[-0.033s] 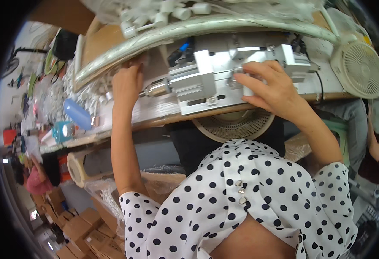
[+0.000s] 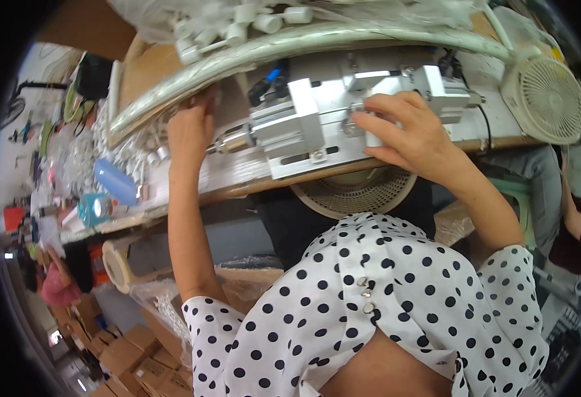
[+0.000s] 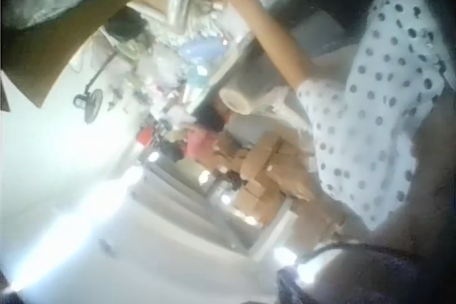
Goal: The person takes plastic pump components from a plastic bag, fits tubes and caps together by hand, and presses the parts using a benchtop pneumatic machine.
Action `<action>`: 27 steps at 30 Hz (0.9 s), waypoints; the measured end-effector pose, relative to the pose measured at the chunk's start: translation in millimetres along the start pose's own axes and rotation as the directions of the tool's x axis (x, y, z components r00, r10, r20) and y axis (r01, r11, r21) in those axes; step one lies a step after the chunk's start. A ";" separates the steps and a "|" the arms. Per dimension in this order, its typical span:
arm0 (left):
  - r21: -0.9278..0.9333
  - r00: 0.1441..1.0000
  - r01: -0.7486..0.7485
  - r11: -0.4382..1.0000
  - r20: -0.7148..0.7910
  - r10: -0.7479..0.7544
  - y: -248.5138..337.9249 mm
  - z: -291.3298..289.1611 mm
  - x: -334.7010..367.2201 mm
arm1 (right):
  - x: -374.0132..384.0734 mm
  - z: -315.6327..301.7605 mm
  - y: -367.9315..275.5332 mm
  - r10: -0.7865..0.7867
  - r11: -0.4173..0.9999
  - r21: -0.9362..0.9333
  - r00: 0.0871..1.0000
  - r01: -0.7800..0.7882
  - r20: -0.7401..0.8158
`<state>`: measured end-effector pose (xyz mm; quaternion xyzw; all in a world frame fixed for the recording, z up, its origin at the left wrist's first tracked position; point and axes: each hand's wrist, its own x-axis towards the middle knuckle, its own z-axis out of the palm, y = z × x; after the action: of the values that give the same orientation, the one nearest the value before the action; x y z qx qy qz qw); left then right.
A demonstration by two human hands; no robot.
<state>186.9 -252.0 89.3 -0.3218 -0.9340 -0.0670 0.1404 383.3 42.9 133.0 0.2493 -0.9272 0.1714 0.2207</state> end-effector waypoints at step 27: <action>-0.845 0.804 0.358 0.397 0.062 -0.592 48.2 -76.4 -95.1 | -4.1 -2.2 4.6 0.115 0.989 0.089 0.993 -0.118 0.041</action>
<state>305.2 -286.1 134.7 -0.0548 -0.8154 -0.5728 0.0629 384.7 49.2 131.9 0.2074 -0.9352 0.2217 0.1822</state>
